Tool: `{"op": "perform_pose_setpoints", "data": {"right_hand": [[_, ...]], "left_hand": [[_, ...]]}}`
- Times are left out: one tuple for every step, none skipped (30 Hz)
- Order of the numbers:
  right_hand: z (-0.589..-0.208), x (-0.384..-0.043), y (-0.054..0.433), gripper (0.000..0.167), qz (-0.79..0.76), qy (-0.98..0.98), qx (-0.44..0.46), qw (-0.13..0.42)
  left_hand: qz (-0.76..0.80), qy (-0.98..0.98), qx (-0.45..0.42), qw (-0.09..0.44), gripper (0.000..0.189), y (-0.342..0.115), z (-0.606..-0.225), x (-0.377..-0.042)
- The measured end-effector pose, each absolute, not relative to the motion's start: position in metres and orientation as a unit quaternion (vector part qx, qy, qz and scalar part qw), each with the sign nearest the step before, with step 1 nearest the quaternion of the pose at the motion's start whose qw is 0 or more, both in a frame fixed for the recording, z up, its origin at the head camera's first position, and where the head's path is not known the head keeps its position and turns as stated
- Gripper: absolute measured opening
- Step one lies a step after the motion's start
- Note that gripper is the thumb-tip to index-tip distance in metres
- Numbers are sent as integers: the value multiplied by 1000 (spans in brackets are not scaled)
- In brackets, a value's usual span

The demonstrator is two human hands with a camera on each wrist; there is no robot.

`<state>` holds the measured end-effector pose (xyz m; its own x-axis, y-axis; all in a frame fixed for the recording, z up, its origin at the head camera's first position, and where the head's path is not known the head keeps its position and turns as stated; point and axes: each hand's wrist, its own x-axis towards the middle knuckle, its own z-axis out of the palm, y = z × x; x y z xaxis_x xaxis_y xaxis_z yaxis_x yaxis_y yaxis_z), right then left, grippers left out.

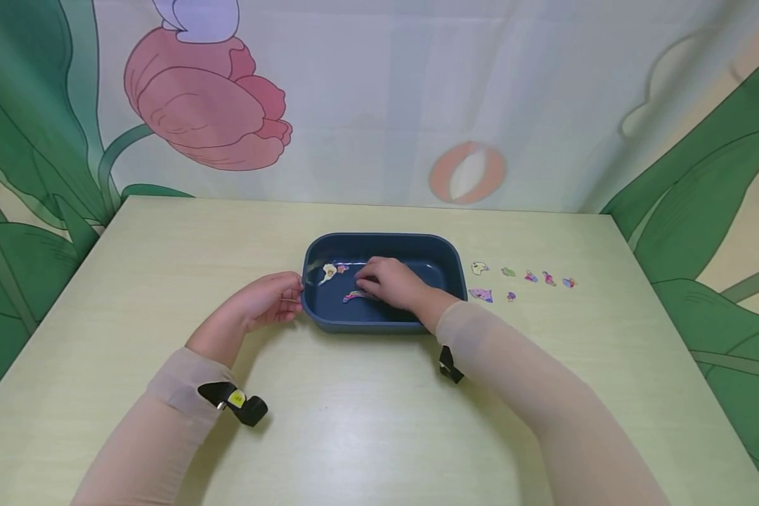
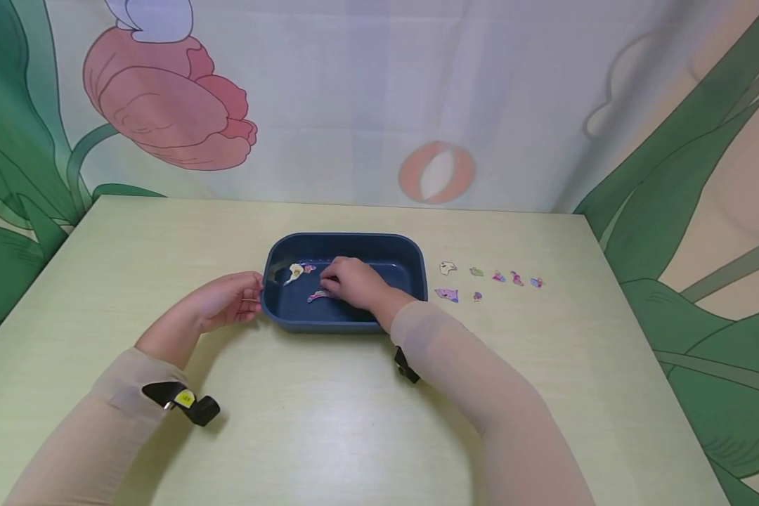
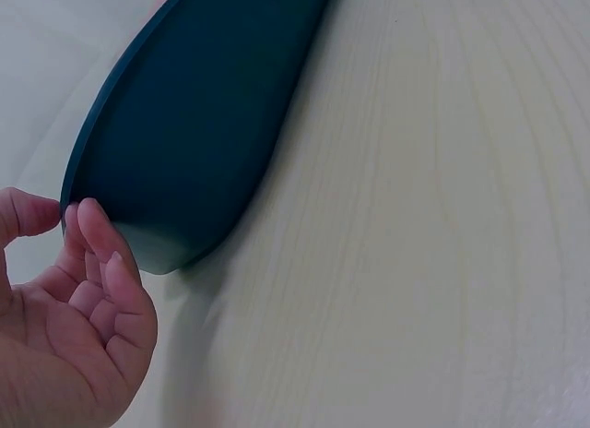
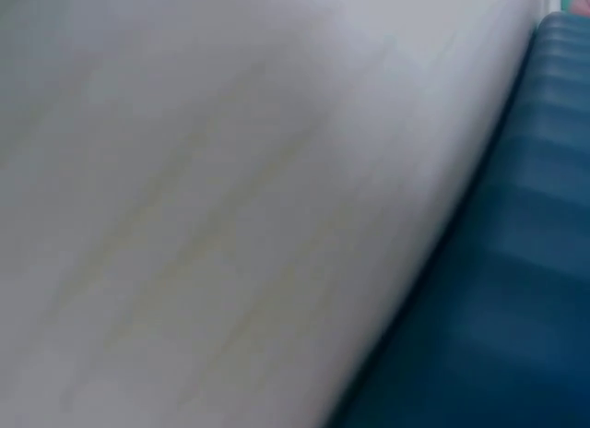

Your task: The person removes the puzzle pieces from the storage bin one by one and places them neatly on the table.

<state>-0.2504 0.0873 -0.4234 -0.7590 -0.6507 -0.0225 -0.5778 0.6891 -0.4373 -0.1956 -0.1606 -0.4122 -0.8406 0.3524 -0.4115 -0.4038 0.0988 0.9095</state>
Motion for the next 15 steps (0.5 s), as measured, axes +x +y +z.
{"op": "perform_pose_setpoints", "data": {"right_hand": [[-423, -251, 89, 24, -225, 914, -326, 90], [-423, -252, 91, 24, -241, 913, -316, 94], [-423, -252, 93, 25, -251, 912, -307, 101], [-422, -252, 95, 26, -255, 912, -300, 112], [-422, -252, 97, 27, -253, 913, -296, 124], [-422, -251, 99, 28, -245, 914, -295, 135], [-423, -251, 101, 29, -233, 915, -295, 147], [-423, -251, 103, 29, -219, 917, -295, 154], [-423, -250, 105, 29, -206, 919, -297, 155], [-422, -250, 105, 27, -195, 922, -299, 150], [-422, -249, 106, 26, -186, 925, -298, 143], [-422, -249, 107, 23, -177, 928, -298, 134], [-422, -249, 107, 19, -171, 931, -296, 126], [-422, -249, 106, 16, -165, 934, -294, 118], [-422, -249, 105, 14, -159, 936, -294, 112]], "left_hand": [[671, 686, -19, 282, 12, -160, -412, -195], [671, 686, -20, 282, 12, -160, -412, -195], [671, 686, -21, 282, 12, -160, -412, -195], [670, 686, -22, 282, 12, -159, -412, -195], [669, 687, -22, 283, 12, -159, -412, -195], [668, 688, -23, 284, 12, -159, -413, -195], [667, 688, -23, 284, 12, -159, -413, -194], [666, 689, -24, 284, 12, -159, -413, -194], [666, 690, -25, 283, 12, -160, -413, -194], [666, 690, -27, 283, 11, -160, -413, -194], [666, 690, -28, 282, 11, -160, -413, -193], [667, 689, -28, 282, 11, -160, -412, -194], [667, 689, -27, 282, 11, -160, -412, -194], [668, 688, -25, 282, 11, -160, -412, -194], [669, 687, -26, 281, 11, -160, -412, -194]]}}
